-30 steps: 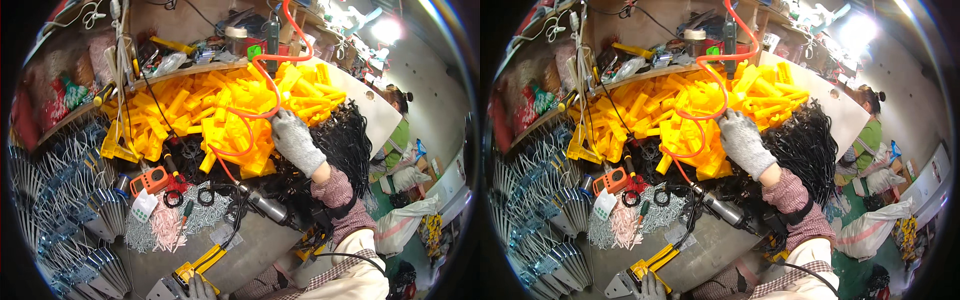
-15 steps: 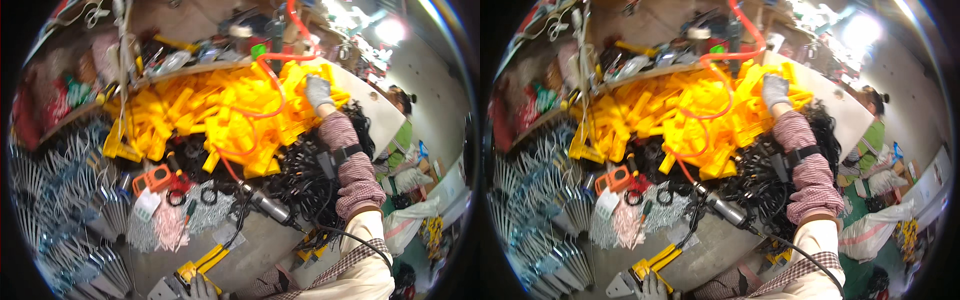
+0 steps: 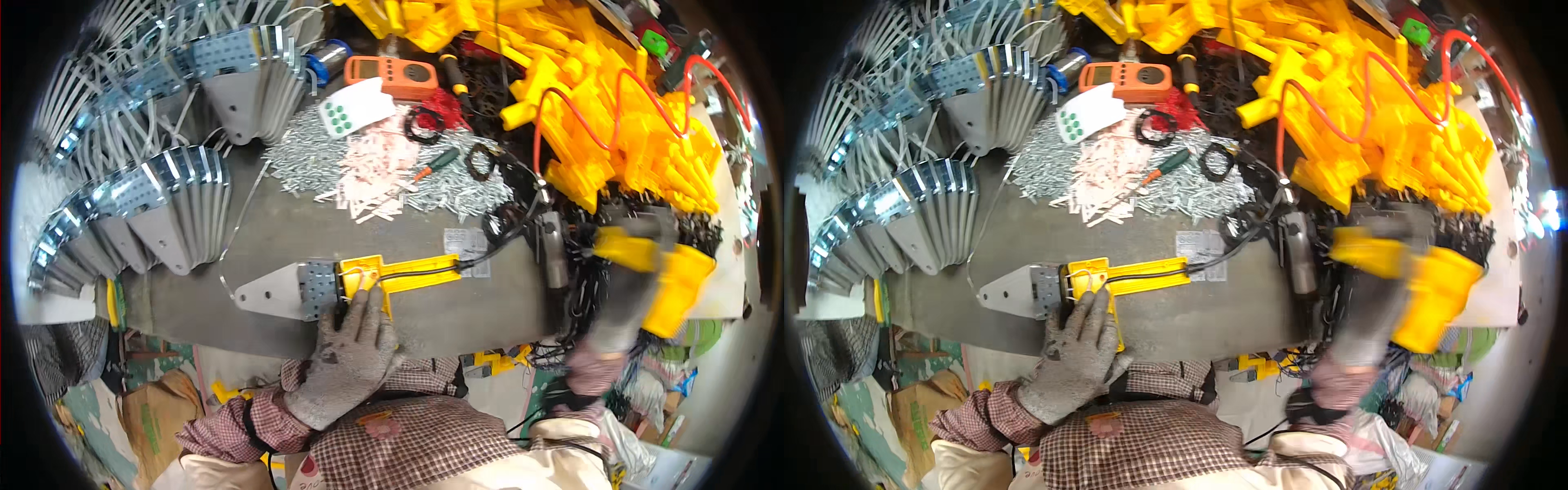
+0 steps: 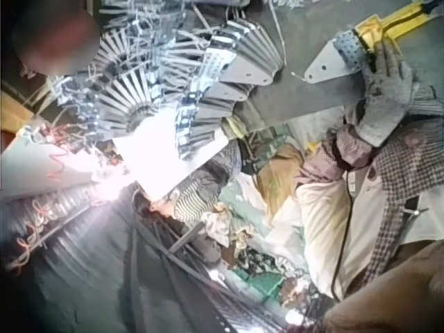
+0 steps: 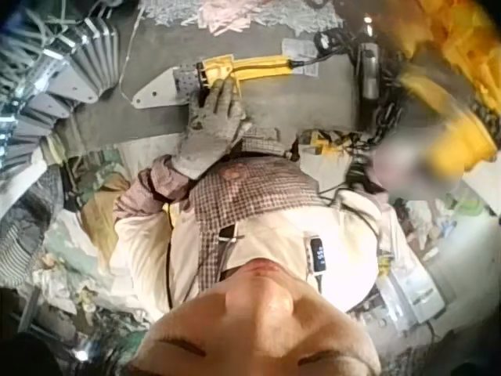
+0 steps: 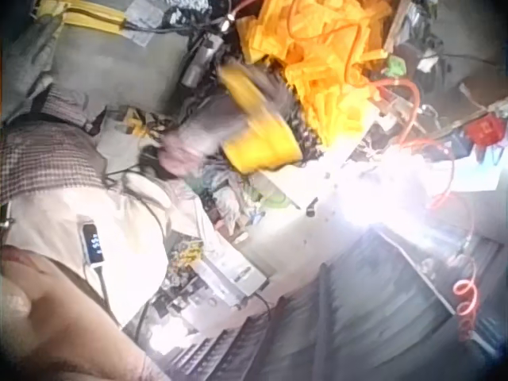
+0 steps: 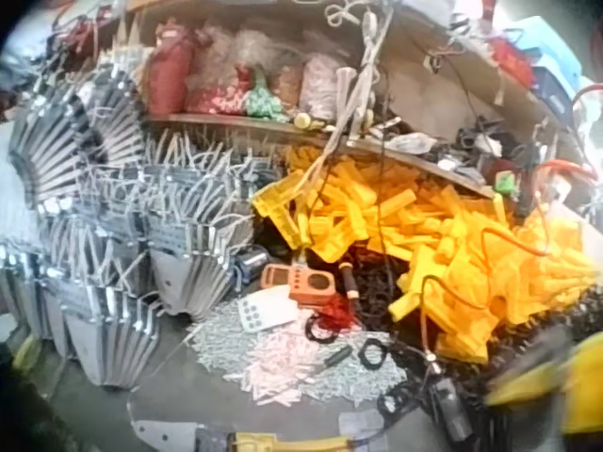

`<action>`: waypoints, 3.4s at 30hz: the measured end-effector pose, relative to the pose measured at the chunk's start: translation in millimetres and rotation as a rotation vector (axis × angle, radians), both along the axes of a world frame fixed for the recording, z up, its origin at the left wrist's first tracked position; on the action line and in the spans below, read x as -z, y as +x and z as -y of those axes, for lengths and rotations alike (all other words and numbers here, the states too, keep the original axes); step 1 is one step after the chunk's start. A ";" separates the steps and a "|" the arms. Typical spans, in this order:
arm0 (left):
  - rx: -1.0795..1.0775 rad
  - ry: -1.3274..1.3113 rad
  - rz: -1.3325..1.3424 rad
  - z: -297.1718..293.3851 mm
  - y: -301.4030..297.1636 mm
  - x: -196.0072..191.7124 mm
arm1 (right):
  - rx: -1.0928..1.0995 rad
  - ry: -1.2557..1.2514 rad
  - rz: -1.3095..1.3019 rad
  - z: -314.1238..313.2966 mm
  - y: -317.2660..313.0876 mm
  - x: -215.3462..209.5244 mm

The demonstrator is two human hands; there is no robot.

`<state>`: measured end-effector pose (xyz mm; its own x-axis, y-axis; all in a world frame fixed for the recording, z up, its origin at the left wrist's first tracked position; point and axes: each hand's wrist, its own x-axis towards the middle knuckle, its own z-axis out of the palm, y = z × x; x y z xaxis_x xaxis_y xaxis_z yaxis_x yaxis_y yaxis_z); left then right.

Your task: Assembling, screwing, and soldering components for a yellow plastic and metal device.

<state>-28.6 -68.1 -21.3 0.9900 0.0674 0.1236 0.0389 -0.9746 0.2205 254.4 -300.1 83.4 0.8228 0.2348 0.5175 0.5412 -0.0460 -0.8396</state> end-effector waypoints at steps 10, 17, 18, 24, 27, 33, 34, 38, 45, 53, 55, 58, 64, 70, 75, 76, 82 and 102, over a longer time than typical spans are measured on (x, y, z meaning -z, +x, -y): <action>0.018 -0.038 -0.014 0.6 5.5 2.1 | -0.189 -0.243 -0.365 -98.6 -97.6 56.2; 0.083 -0.017 0.026 -4.7 1.2 8.7 | -0.366 -0.420 -0.168 -128.7 -119.2 77.4; 0.100 0.014 0.051 -8.5 -3.3 9.5 | -0.503 -0.621 -0.069 -135.1 -118.1 69.6; 0.274 -0.320 0.297 -47.6 -35.0 5.1 | -0.687 -0.768 0.197 -129.7 -100.6 87.6; 0.124 -0.173 0.215 -44.3 -16.4 -6.8 | -0.635 -0.942 0.248 -134.0 -105.2 87.7; 0.067 -0.192 0.275 -38.2 -15.8 9.3 | -0.536 -1.054 0.421 -152.9 -47.8 93.5; 0.109 -0.225 0.303 -44.1 -7.6 -9.9 | -0.504 -0.991 0.273 -154.4 -51.6 88.9; 0.139 -0.164 0.511 -42.5 50.5 -89.7 | -0.486 -0.920 0.398 -138.0 -52.8 100.6; -0.490 -0.306 -0.031 -122.5 58.8 -38.8 | -0.640 -0.965 0.446 -183.9 -42.6 70.5; -0.569 -0.173 0.096 -172.4 97.4 -6.0 | -0.678 -0.887 0.634 -331.9 -33.8 97.2; -0.536 -0.244 0.163 -173.2 92.7 -6.0 | -0.706 -0.782 0.633 -327.3 -32.0 99.3; -0.499 -0.280 0.255 -177.4 85.9 3.2 | -0.755 -0.856 0.499 -330.5 -35.7 84.4; -0.470 -0.178 0.296 -172.9 88.2 -0.2 | -0.650 -0.727 0.436 -310.9 -35.0 69.3; -0.320 -0.333 0.422 -160.8 57.8 -5.8 | -0.777 -0.604 0.281 -204.3 -79.8 20.0; 0.100 -0.777 0.248 -82.9 2.1 -40.3 | -0.933 -0.679 -0.079 -112.8 -123.9 40.6; 0.207 -0.734 0.298 -71.8 -4.8 -39.0 | -0.961 -0.639 -0.065 -109.2 -128.9 41.7; 0.322 -0.525 0.221 -65.0 -22.7 -26.9 | -0.997 -0.670 0.043 -108.8 -131.9 48.5; -0.242 -0.005 -0.127 -145.7 26.6 -68.6 | -0.809 -0.655 0.274 -165.8 -46.2 11.7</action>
<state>-2.0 77.6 47.4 0.9525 0.3045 -0.0013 0.2984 -0.9325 0.2038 208.2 -134.4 71.6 0.1736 0.9560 0.2366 0.7787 0.0139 -0.6273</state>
